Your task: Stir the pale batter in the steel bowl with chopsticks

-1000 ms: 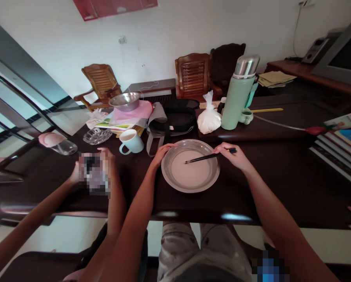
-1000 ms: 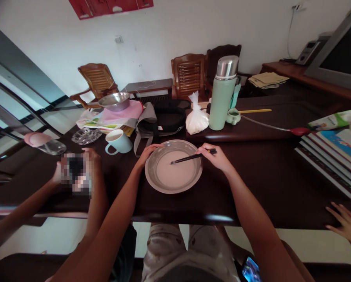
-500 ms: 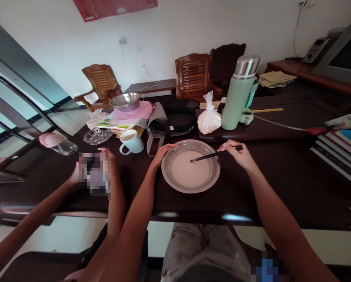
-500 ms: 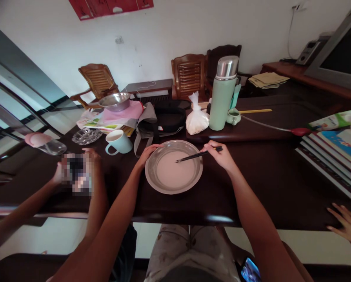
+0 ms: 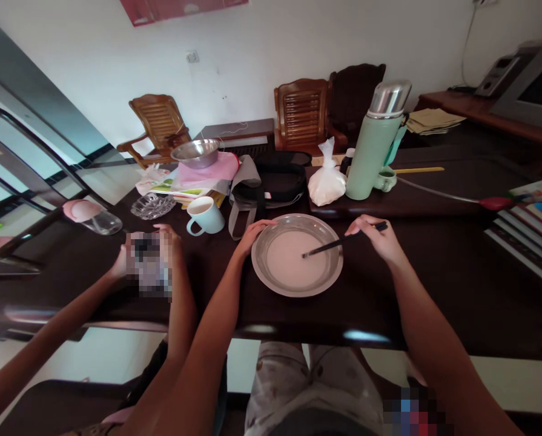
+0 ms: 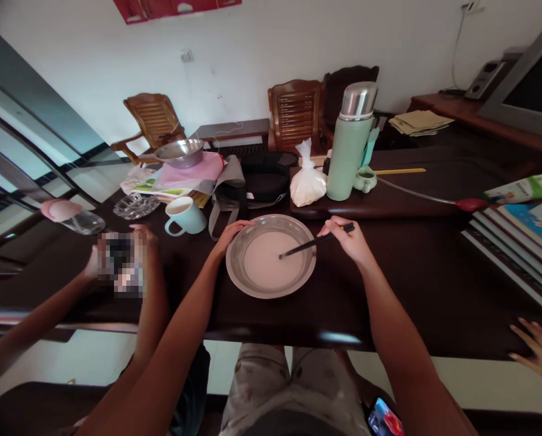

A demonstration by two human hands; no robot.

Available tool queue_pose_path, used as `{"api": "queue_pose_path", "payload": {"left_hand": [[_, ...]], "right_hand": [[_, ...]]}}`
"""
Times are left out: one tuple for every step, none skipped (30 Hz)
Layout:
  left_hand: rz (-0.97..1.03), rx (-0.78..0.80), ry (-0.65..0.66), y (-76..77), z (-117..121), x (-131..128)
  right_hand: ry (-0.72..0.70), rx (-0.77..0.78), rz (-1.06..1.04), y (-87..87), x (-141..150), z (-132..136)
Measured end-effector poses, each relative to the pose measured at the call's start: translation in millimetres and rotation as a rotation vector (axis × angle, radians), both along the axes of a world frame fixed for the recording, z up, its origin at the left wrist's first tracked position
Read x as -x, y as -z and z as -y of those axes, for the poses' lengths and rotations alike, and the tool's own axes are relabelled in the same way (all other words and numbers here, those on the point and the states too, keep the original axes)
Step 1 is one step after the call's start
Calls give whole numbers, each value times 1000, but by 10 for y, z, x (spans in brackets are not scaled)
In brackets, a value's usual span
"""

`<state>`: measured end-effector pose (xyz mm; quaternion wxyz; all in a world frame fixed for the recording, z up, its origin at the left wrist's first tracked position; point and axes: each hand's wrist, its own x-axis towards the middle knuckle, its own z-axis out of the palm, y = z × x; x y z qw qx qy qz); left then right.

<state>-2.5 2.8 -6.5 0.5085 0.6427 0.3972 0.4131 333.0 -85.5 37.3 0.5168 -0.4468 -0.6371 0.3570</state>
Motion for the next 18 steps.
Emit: {"api": "queue_pose_path", "payload": {"left_hand": [[-7,-4,-5,-5,3,-2],[-12,-7,-11,-12,6,-6],[-14,-9,-17,-20,10,-12],[-14,-9,-22,-30,13,-20],[-13,-7,-24,-40,15,-29],[-10,-5,-24,-49,17,-37],[-6,-4,-21,-57,19,-45],[0,-7,-19,-64,20,-51],[5,-11,-15,-69,22,-55],[9,-13,-11,-73,24,-57],[13,-13,-10,-74,26,-58],[14,-10,-10,-73,29,-57],[13,-4,-13,-71,30,-56],[11,0,-17,-67,31,-55],[9,4,-21,-63,31,-54],[8,6,-24,-57,29,-53],[8,6,-25,-51,26,-54],[10,6,-25,-46,23,-55]], "right_hand": [[-35,18,-7,-2,-7,7],[-82,34,0,-2,4,13],[-128,44,15,0,30,19],[-166,46,35,2,64,23],[-186,35,49,4,97,23],[-186,21,58,4,120,21],[-166,4,59,3,126,15],[-128,-11,55,0,114,9],[-76,-24,43,-4,84,3],[-23,-35,23,-9,44,-2],[16,-40,-4,-15,1,-5],[30,-36,-30,-20,-34,-5],[15,-25,-47,-23,-54,-2],[-23,-8,-50,-24,-54,4],[-76,9,-41,-24,-34,9],[-129,20,-23,-21,1,15],[-172,24,-2,-17,45,19],[-198,17,12,-12,86,20]]}}
